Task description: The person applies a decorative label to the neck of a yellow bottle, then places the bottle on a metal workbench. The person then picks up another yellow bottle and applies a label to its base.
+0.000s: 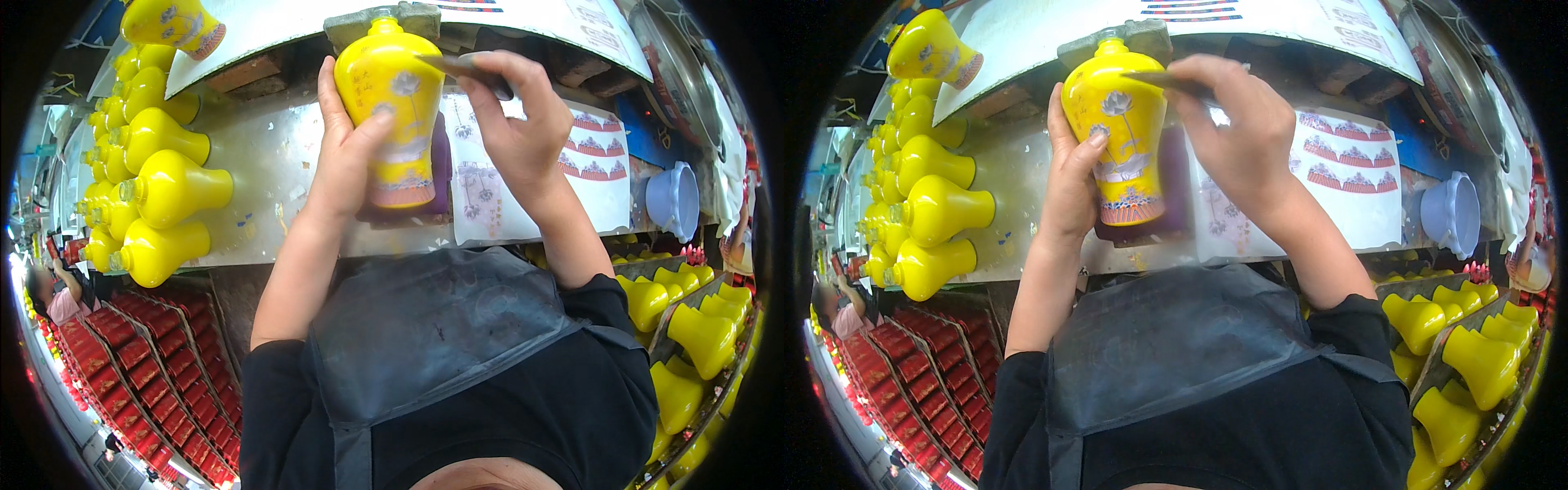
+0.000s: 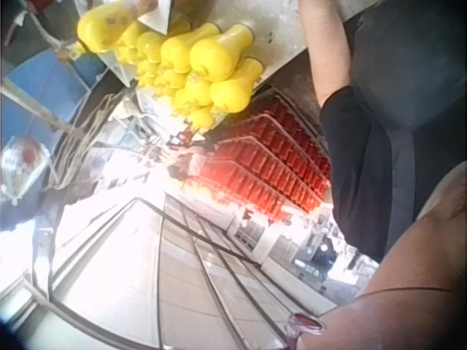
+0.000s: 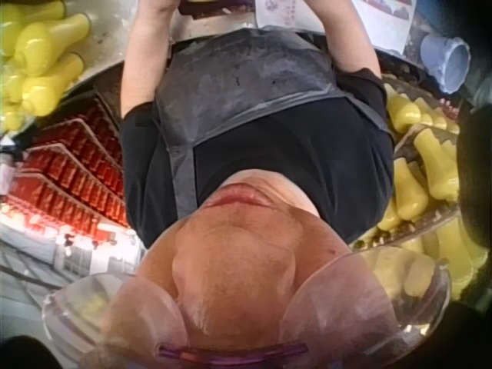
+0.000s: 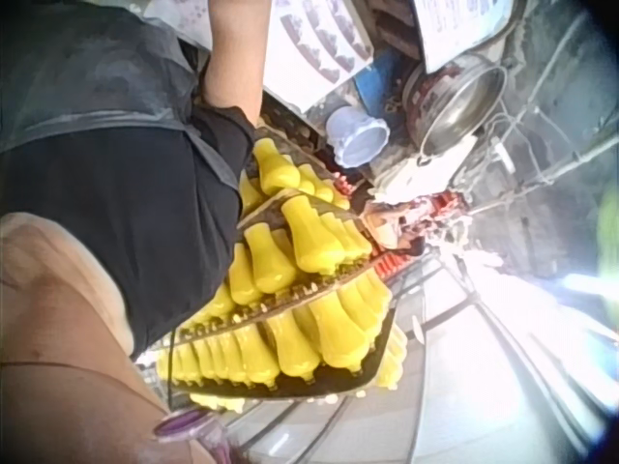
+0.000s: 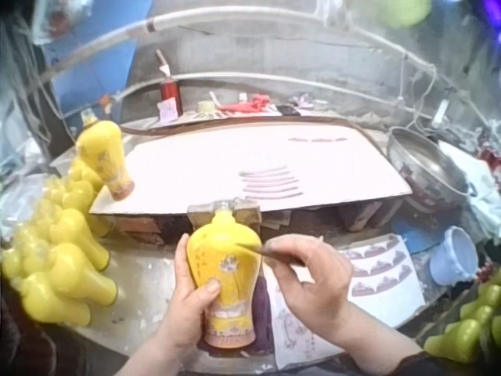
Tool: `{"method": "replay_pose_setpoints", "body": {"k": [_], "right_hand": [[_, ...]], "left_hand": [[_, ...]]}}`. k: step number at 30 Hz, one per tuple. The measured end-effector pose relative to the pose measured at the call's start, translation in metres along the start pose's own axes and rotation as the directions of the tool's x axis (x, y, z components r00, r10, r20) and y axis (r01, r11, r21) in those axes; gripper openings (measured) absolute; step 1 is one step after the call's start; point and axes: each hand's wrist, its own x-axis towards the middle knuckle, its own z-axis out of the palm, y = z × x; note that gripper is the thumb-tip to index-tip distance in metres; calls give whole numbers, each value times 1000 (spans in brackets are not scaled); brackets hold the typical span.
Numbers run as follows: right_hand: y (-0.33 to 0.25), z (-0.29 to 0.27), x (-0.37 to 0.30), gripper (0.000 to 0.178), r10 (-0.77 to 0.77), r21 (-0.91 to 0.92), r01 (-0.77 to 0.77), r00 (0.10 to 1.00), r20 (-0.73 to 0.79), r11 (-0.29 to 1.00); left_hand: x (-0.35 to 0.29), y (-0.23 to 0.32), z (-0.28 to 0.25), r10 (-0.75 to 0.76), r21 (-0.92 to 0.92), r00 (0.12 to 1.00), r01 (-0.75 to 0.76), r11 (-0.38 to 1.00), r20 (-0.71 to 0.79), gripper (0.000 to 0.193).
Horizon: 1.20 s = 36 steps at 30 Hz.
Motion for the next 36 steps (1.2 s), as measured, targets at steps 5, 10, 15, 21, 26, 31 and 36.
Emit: {"method": "replay_pose_setpoints", "body": {"k": [5,10,15,21,26,31,36], "right_hand": [[-18,-5,-30,28,-276,100,261,946,173,960],[-25,-9,-39,25,-154,224,120,978,139,967],[-15,-9,-22,32,240,-30,-238,968,78,971],[-27,-7,-17,31,87,88,-109,971,222,990],[-18,-4,2,28,19,10,-19,999,43,1000],[-20,3,24,24,-108,-62,114,990,86,992],[-10,-1,32,26,-273,-205,271,962,19,941]], "left_hand": [[6,0,-3,-17,-169,998,27,985,61,97],[5,-4,-4,-11,-192,999,21,981,52,97],[6,-5,-5,-19,-189,997,32,981,69,99],[6,-5,-8,-30,-172,996,44,984,86,99],[6,-1,-7,-28,-157,995,42,987,93,105],[1,5,-3,-43,39,997,41,998,61,120],[-1,6,-4,-43,65,997,39,997,60,110]]}}
